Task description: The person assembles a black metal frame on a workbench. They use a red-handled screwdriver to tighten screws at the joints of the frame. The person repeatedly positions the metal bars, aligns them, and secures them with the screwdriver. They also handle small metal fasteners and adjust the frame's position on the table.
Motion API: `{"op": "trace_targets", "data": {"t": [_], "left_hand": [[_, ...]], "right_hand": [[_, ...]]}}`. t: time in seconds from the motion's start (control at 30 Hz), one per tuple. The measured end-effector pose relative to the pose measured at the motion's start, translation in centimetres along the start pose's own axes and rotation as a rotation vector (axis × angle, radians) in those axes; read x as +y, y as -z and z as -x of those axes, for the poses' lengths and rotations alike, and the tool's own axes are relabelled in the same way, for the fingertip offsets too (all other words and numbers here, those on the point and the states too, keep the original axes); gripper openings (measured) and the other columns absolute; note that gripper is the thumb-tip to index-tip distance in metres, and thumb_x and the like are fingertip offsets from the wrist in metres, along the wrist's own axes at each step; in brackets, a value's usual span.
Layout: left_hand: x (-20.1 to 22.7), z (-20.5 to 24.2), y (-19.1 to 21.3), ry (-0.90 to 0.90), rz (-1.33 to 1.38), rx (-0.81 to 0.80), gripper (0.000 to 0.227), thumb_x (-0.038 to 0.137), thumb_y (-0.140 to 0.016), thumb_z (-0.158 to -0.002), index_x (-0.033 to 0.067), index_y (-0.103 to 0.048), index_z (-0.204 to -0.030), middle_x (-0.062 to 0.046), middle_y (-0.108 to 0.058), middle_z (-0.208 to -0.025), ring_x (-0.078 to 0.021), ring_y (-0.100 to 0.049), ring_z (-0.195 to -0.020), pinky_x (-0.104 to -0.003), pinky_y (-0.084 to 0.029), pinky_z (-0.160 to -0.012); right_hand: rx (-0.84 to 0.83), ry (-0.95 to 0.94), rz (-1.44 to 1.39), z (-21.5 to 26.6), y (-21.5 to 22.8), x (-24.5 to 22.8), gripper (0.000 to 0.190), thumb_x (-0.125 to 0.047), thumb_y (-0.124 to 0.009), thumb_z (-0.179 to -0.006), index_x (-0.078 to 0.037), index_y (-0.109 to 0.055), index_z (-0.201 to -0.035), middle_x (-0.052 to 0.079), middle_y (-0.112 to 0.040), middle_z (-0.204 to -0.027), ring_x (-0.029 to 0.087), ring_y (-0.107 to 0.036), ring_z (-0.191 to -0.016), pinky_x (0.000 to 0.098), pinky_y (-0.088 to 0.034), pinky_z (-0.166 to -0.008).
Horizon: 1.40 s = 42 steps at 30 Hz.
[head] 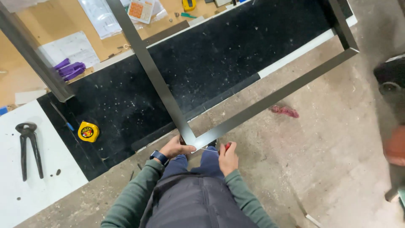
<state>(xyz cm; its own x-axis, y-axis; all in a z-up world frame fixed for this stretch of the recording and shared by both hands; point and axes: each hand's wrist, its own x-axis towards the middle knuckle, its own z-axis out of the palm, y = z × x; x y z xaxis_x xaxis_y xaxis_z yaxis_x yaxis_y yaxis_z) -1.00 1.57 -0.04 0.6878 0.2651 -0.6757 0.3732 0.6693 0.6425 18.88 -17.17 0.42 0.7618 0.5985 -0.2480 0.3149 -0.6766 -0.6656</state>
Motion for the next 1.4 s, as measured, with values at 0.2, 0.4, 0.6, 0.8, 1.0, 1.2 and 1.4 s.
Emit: {"op": "trace_targets", "data": {"t": [0.2, 0.4, 0.6, 0.8, 1.0, 1.2, 1.4], "left_hand": [[-0.1, -0.2, 0.3, -0.108, 0.035, -0.036, 0.071, 0.021, -0.091, -0.068, 0.0018, -0.059, -0.129, -0.007, -0.073, -0.11, -0.0148, -0.069, -0.095, -0.031, -0.058, -0.08], [-0.3, -0.7, 0.3, -0.139, 0.047, -0.096, 0.07, 0.02, -0.091, -0.071, 0.0012, -0.058, -0.13, -0.007, -0.069, -0.109, -0.0181, -0.065, -0.095, -0.035, -0.055, -0.077], [0.3, -0.7, 0.7, -0.16, -0.017, -0.066, 0.068, 0.02, -0.092, -0.073, -0.0032, -0.062, -0.129, -0.007, -0.072, -0.113, -0.0166, -0.068, -0.098, -0.031, -0.057, -0.082], [1.7, -0.1, 0.0, 0.013, -0.005, 0.012, 0.06, 0.018, -0.093, -0.073, 0.0007, -0.061, -0.121, -0.008, -0.067, -0.095, -0.0161, -0.063, -0.077, -0.032, -0.051, -0.066], [4.5, 1.9, -1.8, 0.139, 0.039, 0.098, 0.055, 0.011, -0.09, -0.07, 0.0058, -0.063, -0.117, -0.003, -0.07, -0.095, -0.0144, -0.068, -0.078, -0.03, -0.058, -0.07], [3.6, 0.8, -1.5, 0.18, 0.061, 0.102, 0.054, 0.011, -0.089, -0.071, 0.0095, -0.062, -0.118, -0.004, -0.069, -0.102, -0.0158, -0.067, -0.083, -0.032, -0.06, -0.074], [2.1, 0.7, -0.8, 0.151, 0.092, 0.098, 0.053, 0.009, -0.088, -0.073, 0.008, -0.063, -0.119, -0.006, -0.072, -0.104, -0.0161, -0.072, -0.086, -0.031, -0.06, -0.075]], "right_hand": [[-0.275, -0.149, 0.197, -5.1, -1.1, 4.5, 0.034, -0.032, -0.055, -0.096, -0.004, -0.049, -0.116, 0.025, -0.07, -0.076, 0.04, -0.068, -0.064, 0.05, -0.053, -0.061], [-1.026, -0.568, 0.047, -10.4, -5.4, 13.8, 0.024, -0.014, -0.048, -0.09, -0.001, -0.063, -0.077, 0.017, -0.066, -0.065, 0.023, -0.056, -0.043, 0.0396, -0.043, -0.038], [-0.734, -0.145, 0.096, -2.9, 6.7, -3.9, 0.07, -0.031, -0.078, -0.086, 0.0, -0.032, -0.128, 0.018, -0.066, -0.077, 0.033, -0.068, -0.063, 0.0474, -0.055, -0.06], [-0.255, 0.772, 0.383, -2.0, 6.3, -0.2, 0.053, -0.025, -0.078, -0.076, -0.013, -0.064, -0.125, 0.014, -0.06, -0.116, 0.034, -0.058, -0.11, 0.0478, -0.05, -0.088], [-0.167, 1.204, 0.204, -6.7, 3.3, 1.5, 0.03, -0.016, -0.074, -0.074, -0.016, -0.071, -0.104, 0.007, -0.06, -0.1, 0.028, -0.062, -0.101, 0.0481, -0.048, -0.092], [-0.609, 1.03, -0.016, -6.7, 2.3, 2.3, 0.037, -0.028, -0.087, -0.079, -0.01, -0.057, -0.069, 0.007, -0.054, -0.063, 0.031, -0.057, -0.068, 0.0436, -0.045, -0.066], [-1.017, 0.099, -0.344, -6.6, -1.2, 6.6, 0.03, -0.036, -0.081, -0.091, -0.009, -0.071, -0.085, -0.001, -0.061, -0.071, 0.009, -0.054, -0.067, 0.0294, -0.043, -0.059]]}}
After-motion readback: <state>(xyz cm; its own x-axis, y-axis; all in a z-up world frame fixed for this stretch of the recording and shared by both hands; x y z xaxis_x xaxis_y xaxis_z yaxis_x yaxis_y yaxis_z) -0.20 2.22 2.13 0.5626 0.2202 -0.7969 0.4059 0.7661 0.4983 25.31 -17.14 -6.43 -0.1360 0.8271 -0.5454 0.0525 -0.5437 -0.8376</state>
